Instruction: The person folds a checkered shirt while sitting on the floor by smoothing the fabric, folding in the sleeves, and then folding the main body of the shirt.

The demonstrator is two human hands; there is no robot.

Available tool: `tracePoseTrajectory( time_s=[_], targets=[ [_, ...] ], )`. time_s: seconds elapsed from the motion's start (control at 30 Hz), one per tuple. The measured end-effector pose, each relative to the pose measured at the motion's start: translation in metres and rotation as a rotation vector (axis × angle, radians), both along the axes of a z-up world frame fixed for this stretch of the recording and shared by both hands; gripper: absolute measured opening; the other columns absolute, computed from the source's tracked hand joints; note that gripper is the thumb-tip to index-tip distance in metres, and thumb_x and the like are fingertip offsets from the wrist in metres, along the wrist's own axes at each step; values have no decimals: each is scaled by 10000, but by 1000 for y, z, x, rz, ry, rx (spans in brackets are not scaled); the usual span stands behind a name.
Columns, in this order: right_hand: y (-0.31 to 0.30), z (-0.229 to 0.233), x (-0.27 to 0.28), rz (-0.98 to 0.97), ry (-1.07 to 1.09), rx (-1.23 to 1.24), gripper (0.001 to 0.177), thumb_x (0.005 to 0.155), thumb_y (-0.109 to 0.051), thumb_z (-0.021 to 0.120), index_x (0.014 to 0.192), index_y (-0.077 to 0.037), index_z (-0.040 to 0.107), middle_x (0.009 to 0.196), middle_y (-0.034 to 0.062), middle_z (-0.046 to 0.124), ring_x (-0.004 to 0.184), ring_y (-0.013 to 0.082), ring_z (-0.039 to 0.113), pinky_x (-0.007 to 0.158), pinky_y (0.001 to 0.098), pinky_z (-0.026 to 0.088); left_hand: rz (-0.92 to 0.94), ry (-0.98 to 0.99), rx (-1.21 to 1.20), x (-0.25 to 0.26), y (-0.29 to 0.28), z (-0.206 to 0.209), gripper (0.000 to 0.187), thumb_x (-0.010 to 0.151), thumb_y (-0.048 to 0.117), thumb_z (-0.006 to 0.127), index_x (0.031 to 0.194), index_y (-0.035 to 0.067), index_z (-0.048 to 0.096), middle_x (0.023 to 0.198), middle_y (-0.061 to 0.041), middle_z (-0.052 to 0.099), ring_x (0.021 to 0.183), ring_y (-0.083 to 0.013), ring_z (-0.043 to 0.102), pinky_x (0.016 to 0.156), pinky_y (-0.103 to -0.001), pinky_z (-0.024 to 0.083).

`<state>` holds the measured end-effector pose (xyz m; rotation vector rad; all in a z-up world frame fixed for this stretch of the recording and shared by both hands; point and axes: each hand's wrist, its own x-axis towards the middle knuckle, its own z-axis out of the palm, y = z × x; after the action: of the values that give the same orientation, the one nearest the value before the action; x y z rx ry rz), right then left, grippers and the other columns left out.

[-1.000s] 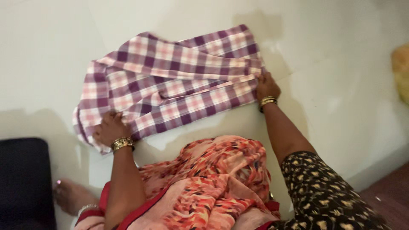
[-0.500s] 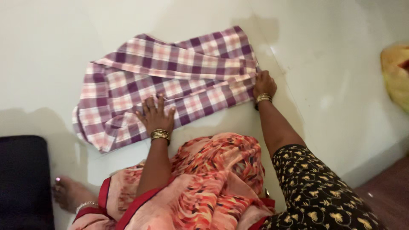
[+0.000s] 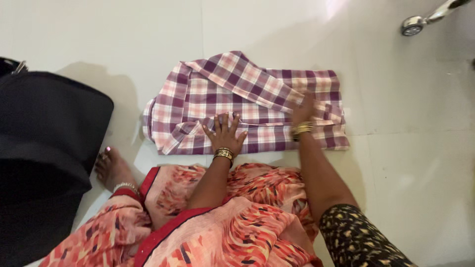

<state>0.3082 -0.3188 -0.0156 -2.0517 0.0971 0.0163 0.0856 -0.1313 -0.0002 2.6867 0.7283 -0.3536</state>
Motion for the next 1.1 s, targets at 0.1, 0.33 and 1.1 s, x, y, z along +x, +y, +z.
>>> tracePoseTrajectory(
  time_s=[0.1,0.33,1.1],
  targets=[
    [63,11,-35,728,-178,-397,685,794,-317,813,1389,-138,525,1508,164,450,1373,395,473,1069,597,453,5,15,1,1,0,4,735,935,743,272,1595,459,119,1713,-3,46,1564,-313,-41,1124,-764,-115],
    [12,-10,21,273,-32,-393,340,841,-242,803,1142,-146,680,1263,95,679,1120,266,645,919,425,568,-15,20,16,0,3,7,724,949,706,282,1594,429,104,1705,1,47,1555,-316,-59,1102,-783,-113],
    [-74,28,89,226,210,-467,449,896,-237,700,1345,-226,674,1464,64,625,1332,268,597,1134,445,497,8,-4,-198,31,76,10,392,997,500,546,1178,206,734,1253,-35,735,1194,-232,668,1128,-596,435]
  ],
)
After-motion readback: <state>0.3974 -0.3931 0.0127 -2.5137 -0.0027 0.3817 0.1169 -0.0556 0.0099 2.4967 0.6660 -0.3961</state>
